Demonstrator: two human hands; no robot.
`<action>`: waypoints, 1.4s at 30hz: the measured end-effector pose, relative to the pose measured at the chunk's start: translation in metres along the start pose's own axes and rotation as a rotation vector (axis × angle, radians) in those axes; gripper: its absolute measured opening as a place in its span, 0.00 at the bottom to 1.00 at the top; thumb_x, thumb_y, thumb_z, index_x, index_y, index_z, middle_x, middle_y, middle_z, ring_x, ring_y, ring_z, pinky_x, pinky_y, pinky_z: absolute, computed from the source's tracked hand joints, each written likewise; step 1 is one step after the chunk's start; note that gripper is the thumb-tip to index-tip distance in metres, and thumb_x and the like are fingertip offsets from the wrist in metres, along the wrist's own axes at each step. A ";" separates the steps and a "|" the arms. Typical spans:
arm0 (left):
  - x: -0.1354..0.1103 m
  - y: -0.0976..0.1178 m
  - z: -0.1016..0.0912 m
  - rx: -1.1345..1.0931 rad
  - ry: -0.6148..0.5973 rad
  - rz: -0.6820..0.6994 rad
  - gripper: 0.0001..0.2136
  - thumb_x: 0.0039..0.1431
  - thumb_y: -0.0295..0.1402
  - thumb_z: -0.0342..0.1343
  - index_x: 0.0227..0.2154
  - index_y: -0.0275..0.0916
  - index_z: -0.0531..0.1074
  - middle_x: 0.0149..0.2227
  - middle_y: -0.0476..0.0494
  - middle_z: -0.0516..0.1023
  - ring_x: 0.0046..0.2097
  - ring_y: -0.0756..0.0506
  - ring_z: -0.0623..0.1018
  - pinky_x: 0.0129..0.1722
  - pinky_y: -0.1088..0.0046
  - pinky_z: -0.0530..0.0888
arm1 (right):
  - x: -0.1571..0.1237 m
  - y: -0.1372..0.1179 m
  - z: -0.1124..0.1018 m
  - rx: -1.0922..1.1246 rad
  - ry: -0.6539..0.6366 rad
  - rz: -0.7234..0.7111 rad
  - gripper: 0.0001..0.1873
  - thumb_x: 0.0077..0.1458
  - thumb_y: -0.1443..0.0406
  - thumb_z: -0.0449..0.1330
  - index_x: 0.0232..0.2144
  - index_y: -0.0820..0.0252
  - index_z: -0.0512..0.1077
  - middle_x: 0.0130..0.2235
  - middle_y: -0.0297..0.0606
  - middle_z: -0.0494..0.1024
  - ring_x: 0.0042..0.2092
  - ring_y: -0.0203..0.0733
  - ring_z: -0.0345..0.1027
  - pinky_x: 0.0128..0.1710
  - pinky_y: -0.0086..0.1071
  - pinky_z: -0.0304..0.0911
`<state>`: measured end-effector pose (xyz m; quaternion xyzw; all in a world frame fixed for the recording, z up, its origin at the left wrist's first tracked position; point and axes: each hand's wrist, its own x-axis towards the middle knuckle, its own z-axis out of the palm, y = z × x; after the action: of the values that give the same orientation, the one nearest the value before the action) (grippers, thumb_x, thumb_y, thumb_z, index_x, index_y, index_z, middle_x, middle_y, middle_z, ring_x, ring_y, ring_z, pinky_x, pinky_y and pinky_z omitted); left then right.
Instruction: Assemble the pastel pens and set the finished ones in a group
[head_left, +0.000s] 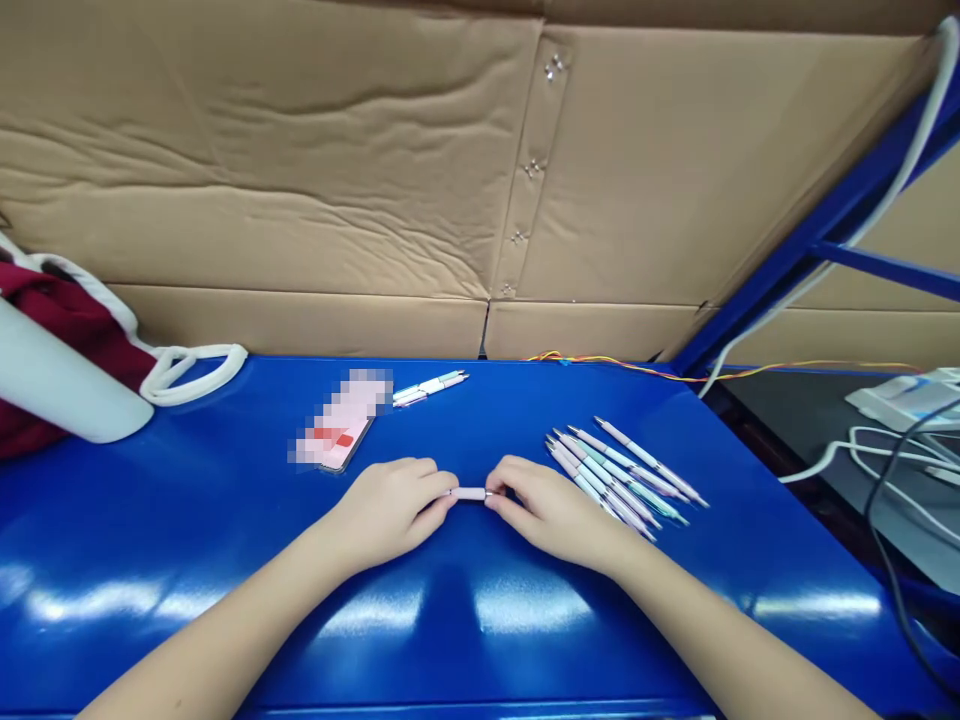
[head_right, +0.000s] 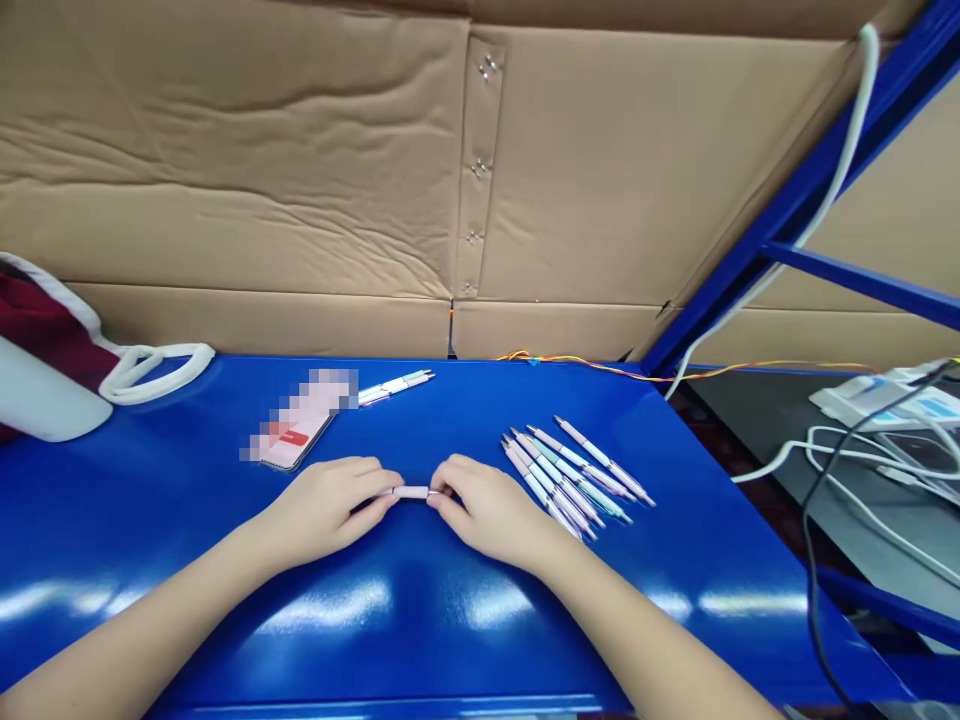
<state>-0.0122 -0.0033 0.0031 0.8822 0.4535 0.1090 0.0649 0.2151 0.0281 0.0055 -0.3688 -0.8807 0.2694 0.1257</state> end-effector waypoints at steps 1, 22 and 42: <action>0.000 0.000 0.000 0.001 0.001 0.005 0.12 0.65 0.36 0.43 0.42 0.44 0.71 0.32 0.48 0.73 0.34 0.48 0.73 0.33 0.74 0.67 | 0.000 0.000 0.001 0.007 0.026 0.015 0.04 0.60 0.66 0.52 0.35 0.58 0.66 0.36 0.35 0.71 0.36 0.37 0.64 0.37 0.31 0.60; 0.000 -0.001 -0.004 -0.056 0.009 -0.049 0.11 0.65 0.36 0.43 0.41 0.43 0.70 0.35 0.48 0.75 0.37 0.47 0.74 0.36 0.72 0.69 | 0.001 0.004 -0.002 0.004 0.144 -0.028 0.06 0.54 0.71 0.53 0.33 0.59 0.69 0.33 0.34 0.72 0.32 0.35 0.64 0.32 0.29 0.57; 0.009 -0.019 0.011 0.049 0.078 -0.082 0.10 0.63 0.36 0.48 0.41 0.39 0.72 0.40 0.42 0.73 0.40 0.43 0.70 0.40 0.65 0.67 | 0.006 0.014 0.004 0.106 0.212 0.032 0.06 0.56 0.68 0.56 0.37 0.59 0.72 0.33 0.36 0.76 0.33 0.37 0.68 0.35 0.31 0.63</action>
<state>-0.0191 0.0151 -0.0104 0.8592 0.4940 0.1295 0.0299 0.2176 0.0389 -0.0059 -0.4021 -0.8409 0.2771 0.2334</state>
